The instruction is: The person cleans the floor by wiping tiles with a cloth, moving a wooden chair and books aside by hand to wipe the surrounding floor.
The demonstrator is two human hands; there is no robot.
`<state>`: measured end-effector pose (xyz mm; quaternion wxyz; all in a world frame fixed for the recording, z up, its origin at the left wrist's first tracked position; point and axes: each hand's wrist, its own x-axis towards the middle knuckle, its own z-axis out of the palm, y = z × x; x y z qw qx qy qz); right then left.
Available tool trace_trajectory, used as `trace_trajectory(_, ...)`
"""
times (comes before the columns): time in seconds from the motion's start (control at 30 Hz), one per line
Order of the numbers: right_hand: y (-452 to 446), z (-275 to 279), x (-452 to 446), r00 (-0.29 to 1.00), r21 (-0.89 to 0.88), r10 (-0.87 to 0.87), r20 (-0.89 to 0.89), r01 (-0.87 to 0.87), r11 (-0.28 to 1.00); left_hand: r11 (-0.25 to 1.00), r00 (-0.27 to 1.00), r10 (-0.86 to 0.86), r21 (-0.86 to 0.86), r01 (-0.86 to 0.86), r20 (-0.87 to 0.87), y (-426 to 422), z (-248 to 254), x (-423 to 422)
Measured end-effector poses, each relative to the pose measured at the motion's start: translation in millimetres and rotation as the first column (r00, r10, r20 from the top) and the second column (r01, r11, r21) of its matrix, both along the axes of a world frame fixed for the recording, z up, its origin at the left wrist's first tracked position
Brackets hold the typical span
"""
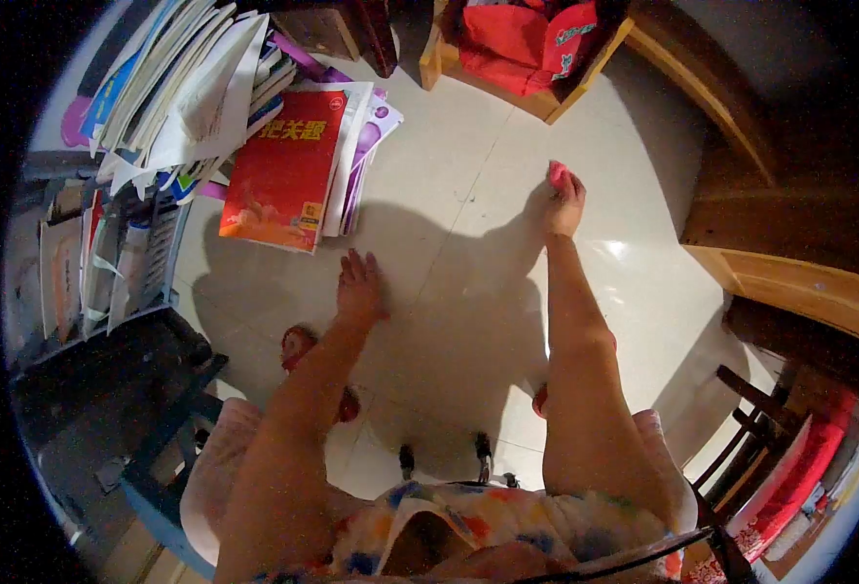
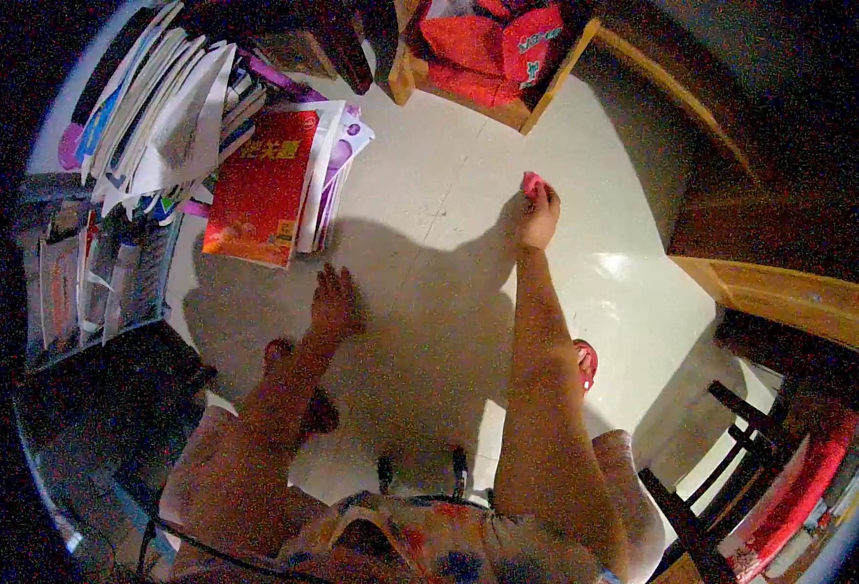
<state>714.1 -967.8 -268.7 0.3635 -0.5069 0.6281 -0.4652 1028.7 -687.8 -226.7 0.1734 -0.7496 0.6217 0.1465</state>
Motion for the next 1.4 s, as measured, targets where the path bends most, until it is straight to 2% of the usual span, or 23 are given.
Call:
trace_trajectory(0.07,1.7,-18.5,4.6,0.885,-0.251,-0.009,-0.465,-0.121,0.96,1.0,1.0,-0.014,-0.005,0.014,0.009,0.0,-5.3,2.9)
trace_trajectory(0.17,9.9,-41.1,20.0,0.816,-0.198,0.118,-0.566,-0.273,0.941,0.999,0.999,-0.042,-0.015,0.042,0.006,3.4,-9.2,2.2)
trace_trajectory(0.27,30.3,-20.6,53.6,0.793,-0.188,0.205,-0.573,-0.371,0.909,0.995,0.997,-0.077,-0.063,0.075,-0.021,11.0,-26.2,8.1)
trace_trajectory(0.33,35.7,-43.1,68.8,0.764,-0.224,0.244,-0.597,-0.451,0.864,0.999,0.998,-0.017,-0.047,0.014,-0.063,5.1,-6.4,2.5)
trace_trajectory(0.37,43.5,-38.6,85.2,0.839,-0.067,0.345,-0.42,-0.408,0.911,0.999,0.997,-0.026,-0.024,0.025,-0.073,5.0,-9.6,4.1)
trace_trajectory(0.4,59.3,-28.4,95.9,0.697,-0.141,0.341,-0.631,-0.535,0.833,0.999,0.996,-0.035,-0.002,0.035,-0.082,4.1,-15.6,6.6)
trace_trajectory(0.47,83.3,-28.3,120.6,0.731,-0.012,0.489,-0.477,-0.561,0.828,1.0,0.996,-0.023,0.019,0.025,-0.083,4.1,-15.5,7.9)
trace_trajectory(0.57,113.0,-16.0,137.9,0.745,-0.006,0.625,-0.233,-0.644,0.765,1.0,0.997,0.022,0.013,-0.021,-0.08,-3.8,7.6,-1.7)
trace_trajectory(0.6,122.7,-3.1,142.9,0.764,0.092,0.615,0.193,-0.639,0.764,1.0,0.996,0.028,0.011,-0.027,-0.09,-6.3,18.6,-3.9)
trace_trajectory(0.67,141.4,39.3,149.7,0.487,0.253,0.191,0.852,-0.703,0.665,1.0,0.996,0.024,0.0,-0.025,-0.086,-4.5,20.4,-3.6)
trace_trajectory(0.7,151.9,45.3,147.3,0.586,0.23,0.483,0.65,-0.758,0.61,1.0,0.997,0.016,-0.012,-0.017,-0.072,-3.4,12.8,-2.0)
trace_trajectory(0.77,162.8,53.9,146.5,0.502,0.254,0.864,0.034,-0.84,0.479,1.0,0.999,0.01,-0.025,-0.011,-0.047,-3.0,2.4,0.6)
trace_trajectory(0.87,166.8,-28.9,142.0,0.356,0.053,0.923,-0.145,-0.929,0.367,0.999,1.0,0.009,-0.036,-0.01,-0.01,-2.5,-13.7,0.8)
trace_trajectory(0.93,134.5,40.4,136.6,0.579,-0.032,0.755,0.307,-0.787,0.616,0.998,1.0,0.023,-0.051,-0.023,0.004,0.1,-29.9,-1.0)
trace_trajectory(1.0,93.0,58.6,122.2,0.636,0.159,0.296,0.713,-0.558,0.814,0.996,0.996,0.083,-0.043,-0.083,-0.016,-6.5,-8.9,-8.4)
trace_trajectory(1.03,74.7,68.0,112.3,0.897,-0.131,0.409,0.169,-0.391,0.911,0.992,0.992,0.123,-0.034,-0.124,-0.031,-10.6,2.3,-11.1)
trace_trajectory(1.07,43.0,26.1,97.1,0.792,-0.085,0.219,0.57,-0.208,0.974,0.997,0.997,0.076,-0.009,-0.076,-0.006,-10.9,-4.7,-9.9)
trace_trajectory(1.1,23.1,37.1,87.0,0.619,0.058,-0.014,0.786,-0.051,0.997,0.999,0.999,0.029,0.018,-0.029,0.021,-8.0,-18.8,-3.8)
trace_trajectory(1.2,-17.4,19.3,38.7,0.693,0.002,-0.087,0.715,0.122,0.992,0.995,0.998,-0.056,0.081,0.052,0.043,-3.7,-26.5,2.0)
trace_trajectory(1.23,-20.0,10.8,26.8,0.964,-0.13,-0.1,0.244,0.135,0.982,0.995,0.999,-0.047,0.088,0.045,0.027,-3.3,-22.2,2.7)
trace_trajectory(1.27,-19.6,-3.8,20.7,0.943,-0.245,-0.149,-0.297,0.075,0.967,0.995,0.999,-0.039,0.096,0.037,0.012,-3.2,-16.9,3.3)
trace_trajectory(1.37,-29.6,-41.9,35.5,0.909,-0.288,-0.204,-0.363,0.099,0.953,0.99,0.999,-0.03,0.137,0.032,-0.015,-13.6,10.6,-1.3)
trace_trajectory(1.4,-29.2,-31.9,47.7,0.942,-0.224,-0.195,-0.271,0.136,0.965,0.98,0.996,-0.092,0.179,0.089,0.011,-14.8,8.7,0.0)
